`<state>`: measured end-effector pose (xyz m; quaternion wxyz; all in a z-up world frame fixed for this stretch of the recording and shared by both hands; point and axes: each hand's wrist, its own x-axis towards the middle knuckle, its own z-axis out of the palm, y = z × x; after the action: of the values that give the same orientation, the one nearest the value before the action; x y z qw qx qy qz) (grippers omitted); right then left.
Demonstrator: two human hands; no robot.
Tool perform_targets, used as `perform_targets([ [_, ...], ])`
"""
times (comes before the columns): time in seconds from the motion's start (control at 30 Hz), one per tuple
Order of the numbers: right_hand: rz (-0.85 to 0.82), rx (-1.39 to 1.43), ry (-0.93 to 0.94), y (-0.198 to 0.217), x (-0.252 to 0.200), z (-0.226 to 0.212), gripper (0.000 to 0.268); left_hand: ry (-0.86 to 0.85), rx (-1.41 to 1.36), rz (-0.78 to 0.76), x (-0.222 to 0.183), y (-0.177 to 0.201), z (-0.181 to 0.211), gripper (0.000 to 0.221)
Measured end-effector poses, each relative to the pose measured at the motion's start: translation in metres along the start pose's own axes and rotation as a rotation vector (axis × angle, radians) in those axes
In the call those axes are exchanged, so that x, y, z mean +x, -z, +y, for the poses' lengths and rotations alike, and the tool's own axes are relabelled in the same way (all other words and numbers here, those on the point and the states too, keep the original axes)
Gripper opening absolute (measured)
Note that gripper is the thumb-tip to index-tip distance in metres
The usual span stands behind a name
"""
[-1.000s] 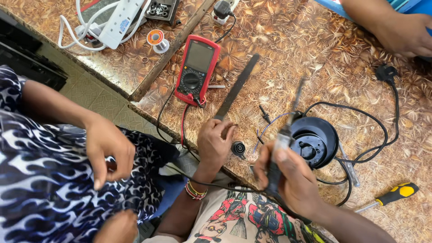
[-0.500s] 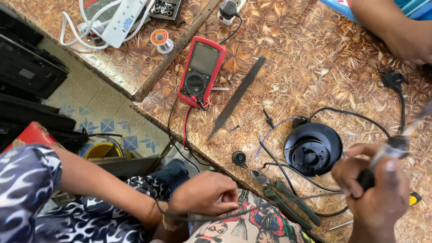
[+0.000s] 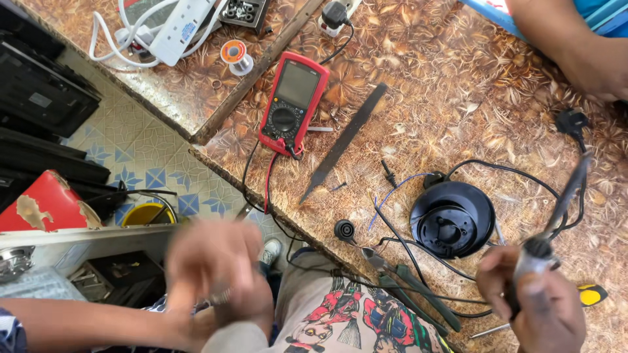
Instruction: The person strips the insulation from wires using pliers and then uses a soldering iron to connect the wires back together on an electronic component.
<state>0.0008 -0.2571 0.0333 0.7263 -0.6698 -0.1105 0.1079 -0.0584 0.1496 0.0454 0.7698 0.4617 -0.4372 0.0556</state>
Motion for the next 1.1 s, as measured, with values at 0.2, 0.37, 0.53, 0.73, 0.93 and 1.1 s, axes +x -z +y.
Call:
perform_targets([
  [0.2, -0.445, -0.373, 0.041, 0.012, -0.010, -0.010, 0.053, 0.623, 1.542, 0.603, 0.055, 0.173, -0.016, 0.034],
  [0.37, -0.349, -0.496, -0.023, 0.004, -0.023, -0.019, 0.062, 1.524, 1.712, -0.083, 0.076, 0.255, -0.053, 0.090],
  [0.53, -0.392, -0.241, -0.066, 0.014, -0.026, -0.005, 0.061, 1.210, 1.941, 0.027, 0.089, 0.261, -0.039, 0.050],
  [0.73, -0.304, -0.138, -0.047, 0.005, -0.026, 0.009, 0.061, 0.764, 1.884, -0.031, 0.097, 0.084, -0.048, 0.056],
  [0.93, -0.256, -0.210, -0.119, -0.011, -0.026, 0.006, 0.063, 1.294, 1.568, -0.149, 0.084, 0.021, -0.164, 0.056],
  [1.1, -0.250, -0.211, -0.121, -0.013, -0.025, 0.012, 0.061, 1.466, 1.447, -0.137, 0.078, 0.017, -0.154, 0.090],
])
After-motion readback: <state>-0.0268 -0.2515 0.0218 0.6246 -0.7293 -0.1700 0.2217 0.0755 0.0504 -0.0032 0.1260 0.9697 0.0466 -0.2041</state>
